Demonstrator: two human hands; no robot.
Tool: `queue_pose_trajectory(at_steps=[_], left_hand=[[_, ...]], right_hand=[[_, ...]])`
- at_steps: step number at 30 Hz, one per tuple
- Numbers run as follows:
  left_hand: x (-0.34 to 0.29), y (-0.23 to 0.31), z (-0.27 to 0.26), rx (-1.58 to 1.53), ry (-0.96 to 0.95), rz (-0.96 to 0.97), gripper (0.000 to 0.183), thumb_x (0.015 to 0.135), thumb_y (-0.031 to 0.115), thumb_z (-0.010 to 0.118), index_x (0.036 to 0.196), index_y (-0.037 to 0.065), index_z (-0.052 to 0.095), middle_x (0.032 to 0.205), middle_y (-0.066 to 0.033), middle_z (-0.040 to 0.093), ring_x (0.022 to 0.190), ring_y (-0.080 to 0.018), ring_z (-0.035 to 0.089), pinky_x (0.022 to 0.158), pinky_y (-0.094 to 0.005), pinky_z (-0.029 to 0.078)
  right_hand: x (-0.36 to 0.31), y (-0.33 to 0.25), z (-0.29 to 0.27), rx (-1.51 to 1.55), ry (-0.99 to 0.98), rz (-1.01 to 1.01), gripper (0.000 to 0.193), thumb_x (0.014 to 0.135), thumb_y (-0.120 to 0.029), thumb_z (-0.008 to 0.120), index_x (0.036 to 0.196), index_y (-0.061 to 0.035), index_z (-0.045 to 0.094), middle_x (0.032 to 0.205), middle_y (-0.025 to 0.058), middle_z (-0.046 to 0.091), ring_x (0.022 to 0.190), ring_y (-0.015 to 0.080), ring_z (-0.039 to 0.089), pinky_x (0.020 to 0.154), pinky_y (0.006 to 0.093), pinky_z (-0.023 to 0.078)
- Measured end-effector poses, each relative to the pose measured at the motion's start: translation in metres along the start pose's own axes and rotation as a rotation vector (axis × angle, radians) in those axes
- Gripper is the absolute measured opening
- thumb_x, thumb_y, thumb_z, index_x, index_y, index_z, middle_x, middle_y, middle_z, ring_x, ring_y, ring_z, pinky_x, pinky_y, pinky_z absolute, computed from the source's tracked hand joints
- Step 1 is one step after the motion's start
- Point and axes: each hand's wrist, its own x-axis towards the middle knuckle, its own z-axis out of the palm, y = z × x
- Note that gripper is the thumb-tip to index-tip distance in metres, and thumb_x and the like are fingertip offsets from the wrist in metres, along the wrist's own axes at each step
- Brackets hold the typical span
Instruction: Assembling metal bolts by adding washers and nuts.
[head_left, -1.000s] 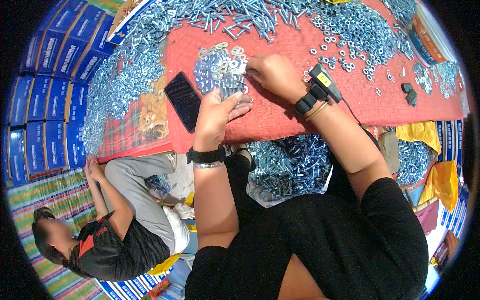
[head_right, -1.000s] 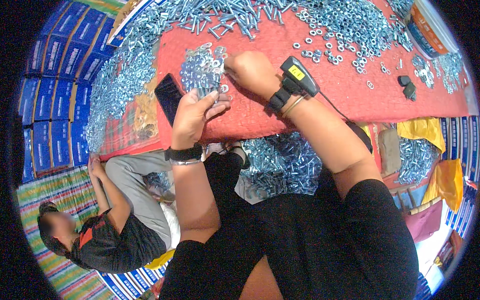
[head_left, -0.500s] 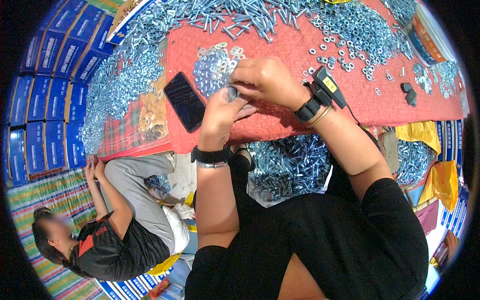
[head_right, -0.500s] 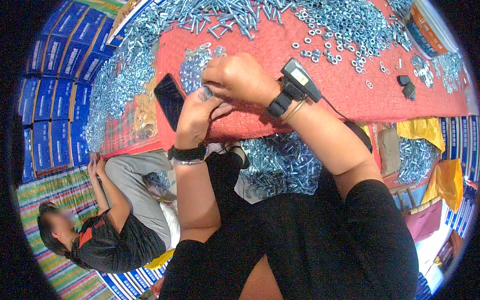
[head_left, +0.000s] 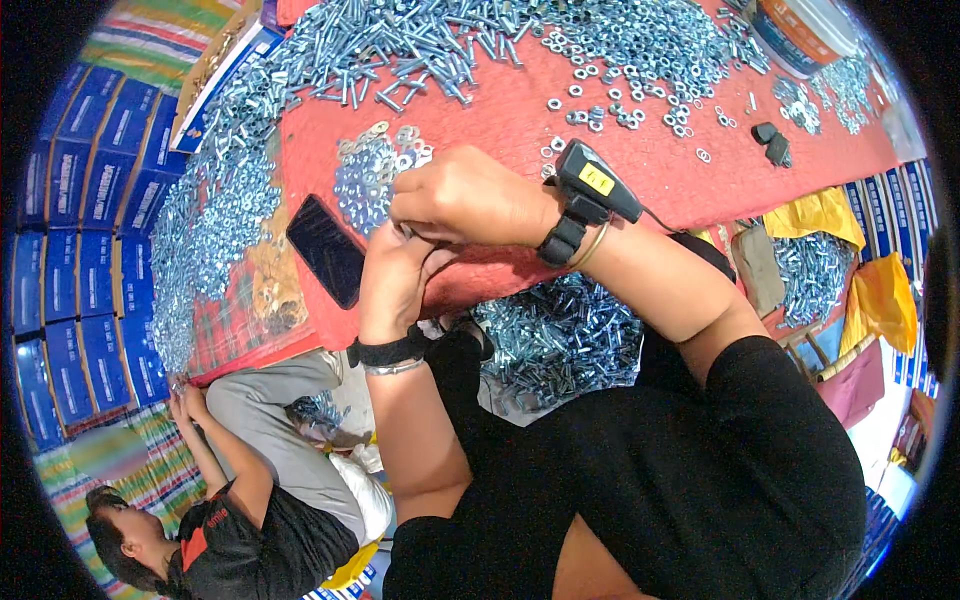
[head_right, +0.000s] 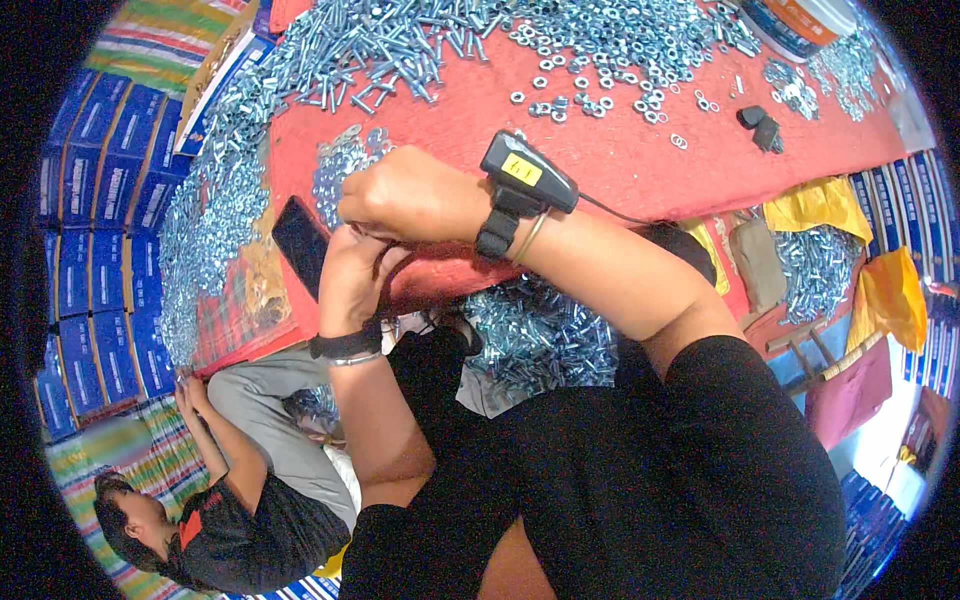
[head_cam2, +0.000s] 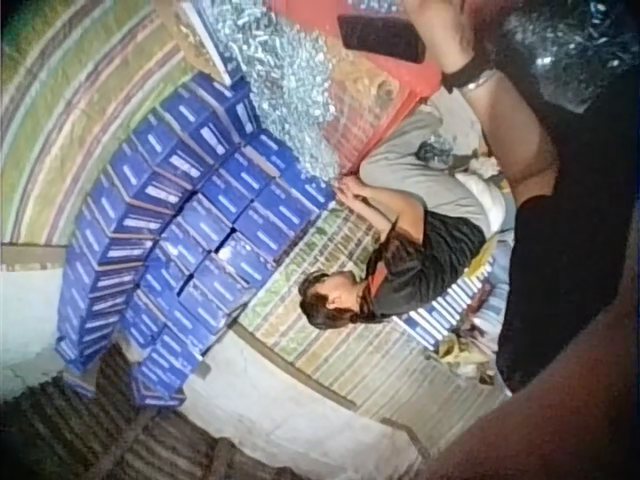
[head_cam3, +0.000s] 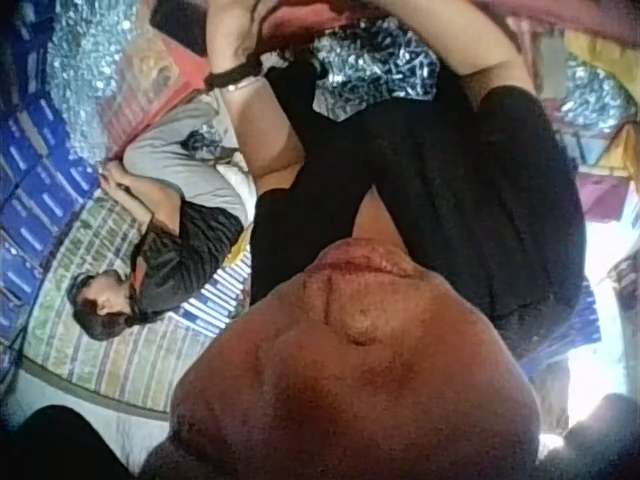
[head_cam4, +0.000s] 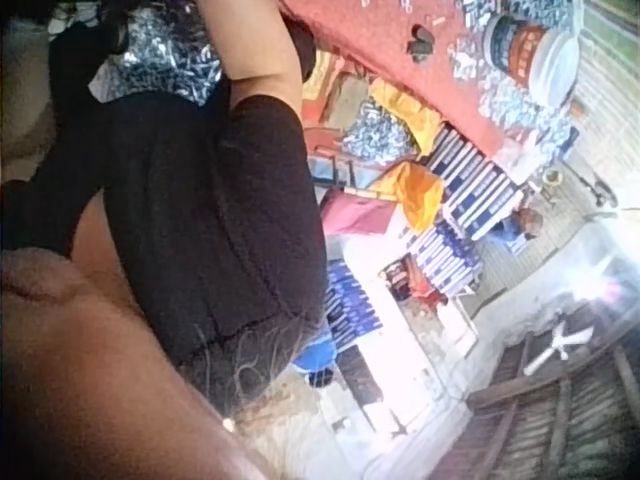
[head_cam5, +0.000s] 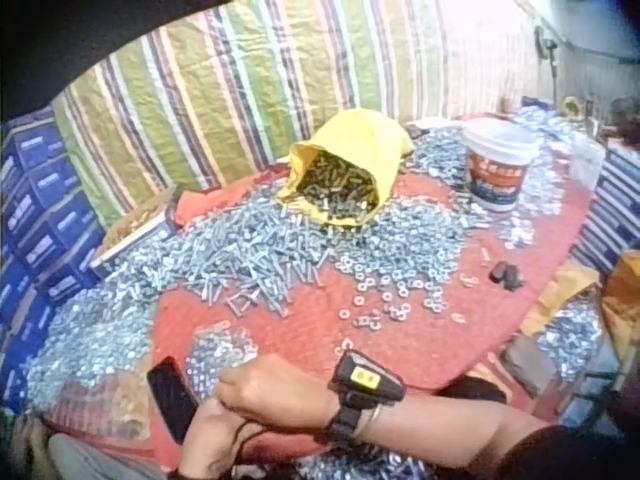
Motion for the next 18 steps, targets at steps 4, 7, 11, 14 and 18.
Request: queue_pose_trajectory(at_steps=[4, 7, 11, 14, 18], left_hand=[[0.002, 0.000, 0.006, -0.010, -0.001, -0.011, 0.022, 0.087, 0.001, 0.053, 0.109, -0.001, 0.053, 0.098, -0.0107, 0.062, 0.087, -0.0192, 0.064, 0.074, -0.0288, 0.056], [0.001, 0.000, 0.009, 0.006, -0.040, -0.038, 0.020, 0.090, 0.009, 0.055, 0.103, -0.005, 0.054, 0.093, -0.0156, 0.063, 0.081, -0.0221, 0.066, 0.073, -0.0279, 0.056], [0.000, -0.001, 0.016, -0.042, -0.084, -0.034, 0.020, 0.090, 0.010, 0.055, 0.104, -0.005, 0.054, 0.094, -0.0154, 0.064, 0.083, -0.0219, 0.066, 0.074, -0.0274, 0.057], [0.001, -0.002, 0.019, -0.052, -0.100, -0.038, 0.019, 0.090, 0.010, 0.055, 0.103, -0.005, 0.054, 0.094, -0.0154, 0.064, 0.083, -0.0215, 0.066, 0.074, -0.0273, 0.057], [0.004, -0.004, 0.028, -0.045, -0.115, -0.026, 0.020, 0.090, 0.010, 0.055, 0.104, -0.006, 0.054, 0.095, -0.0160, 0.064, 0.084, -0.0214, 0.066, 0.074, -0.0271, 0.057]], right_hand=[[-0.007, 0.010, -0.014, 0.116, 0.060, 0.038, 0.008, 0.076, -0.012, 0.062, 0.082, -0.0068, 0.062, 0.076, 0.0070, 0.059, 0.069, 0.0264, 0.061, 0.059, 0.0351, 0.048], [-0.013, 0.027, -0.048, 0.126, 0.173, 0.193, 0.011, 0.078, -0.009, 0.065, 0.089, -0.0048, 0.065, 0.083, 0.0091, 0.063, 0.074, 0.0231, 0.063, 0.064, 0.0310, 0.048], [-0.052, 0.058, -0.074, -0.142, -0.053, 0.386, 0.016, 0.074, -0.009, 0.067, 0.089, -0.0037, 0.065, 0.083, 0.0112, 0.062, 0.075, 0.0273, 0.062, 0.066, 0.0342, 0.049], [-0.074, 0.055, -0.079, -0.271, -0.202, 0.459, 0.018, 0.073, -0.011, 0.067, 0.090, -0.0053, 0.066, 0.083, 0.0114, 0.062, 0.076, 0.0297, 0.061, 0.067, 0.0377, 0.048], [-0.097, 0.060, -0.070, -0.396, -0.296, 0.451, 0.019, 0.071, -0.015, 0.067, 0.089, -0.0076, 0.066, 0.082, 0.0116, 0.061, 0.077, 0.0317, 0.061, 0.066, 0.0413, 0.048]])
